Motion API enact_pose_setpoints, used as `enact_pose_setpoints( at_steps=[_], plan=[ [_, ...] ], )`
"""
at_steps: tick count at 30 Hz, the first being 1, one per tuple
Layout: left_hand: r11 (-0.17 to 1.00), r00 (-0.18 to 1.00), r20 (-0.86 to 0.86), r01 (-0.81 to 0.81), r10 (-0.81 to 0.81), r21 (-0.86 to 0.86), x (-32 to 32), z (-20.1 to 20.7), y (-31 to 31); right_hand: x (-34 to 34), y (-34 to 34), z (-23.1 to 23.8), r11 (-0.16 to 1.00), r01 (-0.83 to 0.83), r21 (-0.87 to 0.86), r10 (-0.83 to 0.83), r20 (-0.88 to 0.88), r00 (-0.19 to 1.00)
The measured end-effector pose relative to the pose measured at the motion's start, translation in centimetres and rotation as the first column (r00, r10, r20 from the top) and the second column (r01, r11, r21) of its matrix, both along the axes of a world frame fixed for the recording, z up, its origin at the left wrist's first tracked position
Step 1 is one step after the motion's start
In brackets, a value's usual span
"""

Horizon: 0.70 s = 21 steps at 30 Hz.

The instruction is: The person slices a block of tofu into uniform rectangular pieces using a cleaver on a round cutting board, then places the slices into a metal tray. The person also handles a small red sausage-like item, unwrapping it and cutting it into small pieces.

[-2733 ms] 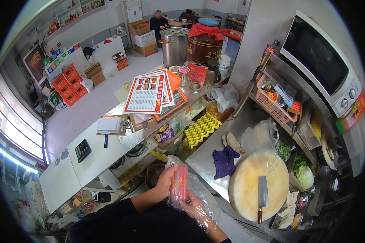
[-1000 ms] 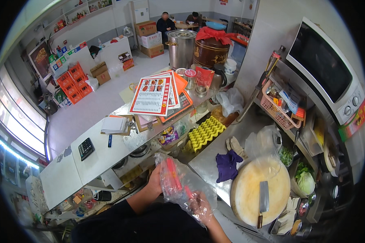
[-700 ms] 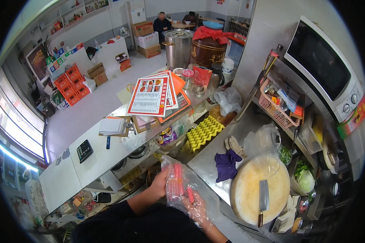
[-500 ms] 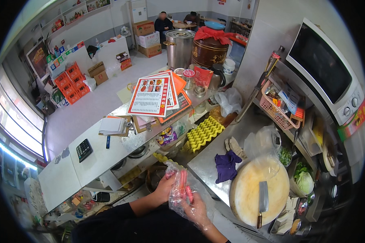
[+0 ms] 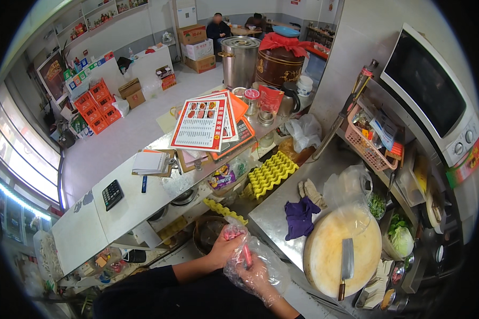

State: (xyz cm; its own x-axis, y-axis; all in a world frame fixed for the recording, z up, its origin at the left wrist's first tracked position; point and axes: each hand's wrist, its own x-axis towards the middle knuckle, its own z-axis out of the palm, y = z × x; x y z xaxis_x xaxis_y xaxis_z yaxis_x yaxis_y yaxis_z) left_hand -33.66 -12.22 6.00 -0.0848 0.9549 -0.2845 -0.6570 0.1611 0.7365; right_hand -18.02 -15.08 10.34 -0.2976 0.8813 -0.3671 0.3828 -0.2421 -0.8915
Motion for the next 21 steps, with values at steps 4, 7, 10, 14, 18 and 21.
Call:
enact_pose_setpoints(
  at_steps=[4,7,10,14,18,21],
  plan=[
    [0.999,0.998,0.058,0.028,-0.029,0.024,0.1,-0.5,0.0,0.1,0.0,-1.5,0.999,-0.003,0.038,0.003,0.004,1.000],
    [0.998,0.998,0.041,0.044,-0.045,0.037,0.2,-0.7,0.0,0.5,-0.1,-0.8,0.999,-0.014,-0.042,0.014,0.006,1.000],
    [0.998,0.999,0.012,0.041,-0.041,0.043,0.3,-0.6,-0.1,1.0,0.0,0.3,0.996,-0.041,-0.073,0.045,0.053,0.998],
    [0.998,0.998,0.049,0.038,-0.041,0.050,0.4,-0.5,-0.2,0.6,0.2,0.2,0.994,-0.039,-0.097,0.034,-0.052,0.998],
    [0.999,0.999,0.020,0.044,-0.044,0.006,0.3,-0.7,-0.2,1.0,0.2,-0.5,0.987,-0.048,-0.156,0.045,-0.027,0.999],
    [0.998,0.998,0.016,0.066,-0.066,0.001,0.2,-1.0,-0.2,1.1,0.1,-0.7,0.982,-0.039,-0.187,0.021,-0.097,0.995]
  ],
)
